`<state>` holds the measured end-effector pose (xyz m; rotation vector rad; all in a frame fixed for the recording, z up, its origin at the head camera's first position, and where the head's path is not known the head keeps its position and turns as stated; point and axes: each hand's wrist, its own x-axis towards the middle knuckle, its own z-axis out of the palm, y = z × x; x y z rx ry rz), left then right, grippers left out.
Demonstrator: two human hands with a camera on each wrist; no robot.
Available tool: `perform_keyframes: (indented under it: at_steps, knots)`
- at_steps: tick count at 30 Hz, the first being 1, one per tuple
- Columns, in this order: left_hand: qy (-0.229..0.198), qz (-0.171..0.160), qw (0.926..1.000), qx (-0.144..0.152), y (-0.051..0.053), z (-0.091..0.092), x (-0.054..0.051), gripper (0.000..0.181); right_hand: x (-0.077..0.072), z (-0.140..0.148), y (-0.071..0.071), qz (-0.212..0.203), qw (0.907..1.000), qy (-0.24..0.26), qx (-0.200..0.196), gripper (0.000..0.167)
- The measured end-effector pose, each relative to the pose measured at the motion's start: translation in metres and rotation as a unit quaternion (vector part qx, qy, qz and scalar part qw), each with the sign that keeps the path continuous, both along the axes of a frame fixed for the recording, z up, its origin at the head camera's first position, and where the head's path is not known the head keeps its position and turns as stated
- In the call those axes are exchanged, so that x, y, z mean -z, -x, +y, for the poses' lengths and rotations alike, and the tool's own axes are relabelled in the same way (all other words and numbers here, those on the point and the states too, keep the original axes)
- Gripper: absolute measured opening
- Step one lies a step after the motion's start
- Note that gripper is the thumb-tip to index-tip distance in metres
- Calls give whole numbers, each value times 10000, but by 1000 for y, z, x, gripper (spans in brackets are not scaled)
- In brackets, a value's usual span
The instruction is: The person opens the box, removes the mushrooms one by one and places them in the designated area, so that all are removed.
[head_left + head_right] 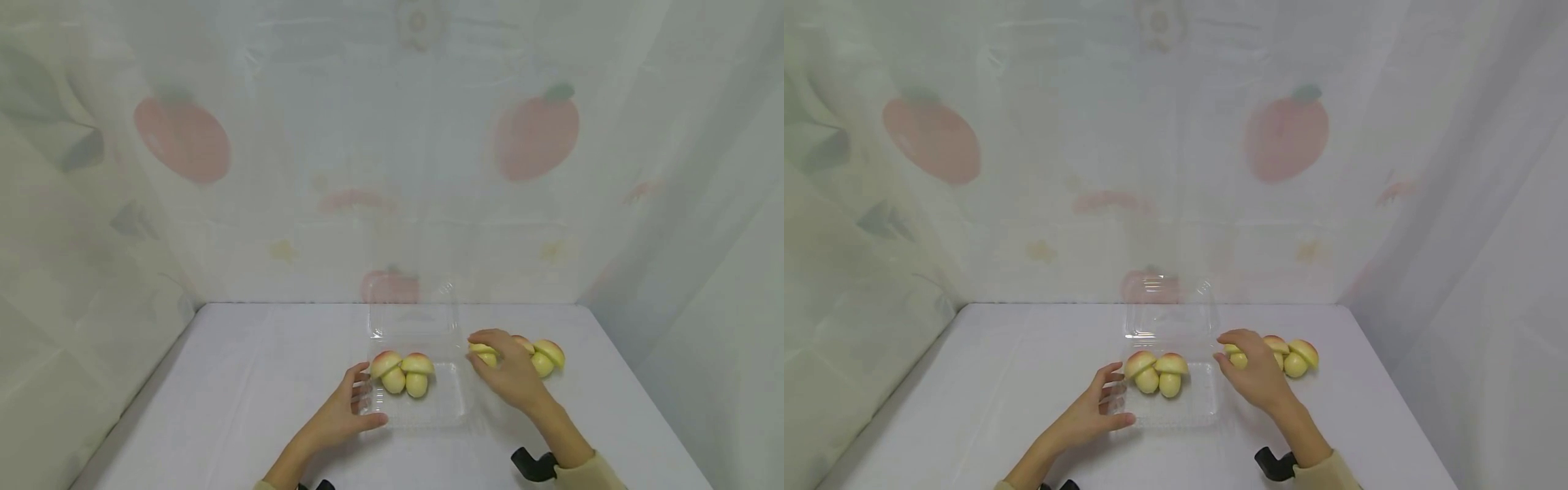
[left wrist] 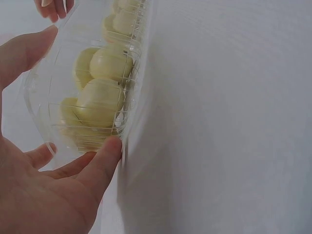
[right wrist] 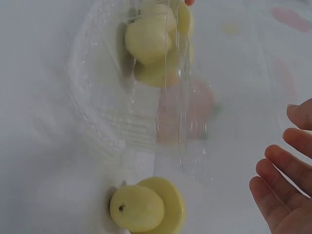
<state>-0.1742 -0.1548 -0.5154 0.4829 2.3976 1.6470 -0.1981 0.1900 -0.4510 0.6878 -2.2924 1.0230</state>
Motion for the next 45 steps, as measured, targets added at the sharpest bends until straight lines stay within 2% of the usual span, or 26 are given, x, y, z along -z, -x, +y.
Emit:
perform_keyframes:
  at_steps: [15, 24, 33, 45]
  knots:
    - [-6, 56, 9999, 83, 1, -1, 4, 102, 5, -28, 1, -518, 9984, -177, -168, 30]
    - [-66, -64, 9999, 79, -2, 0, -2, 101, 13, -45, 4, -558, 9975, -220, -361, 27]
    - [-110, -78, 9999, 57, -2, 0, 0, 101, 21, -57, 9, -519, 9964, -217, -630, 28]
    - [-63, -22, 10000, 9, -1, 1, 1, 100, 30, -68, 17, -1409, 9872, -362, -653, 33]
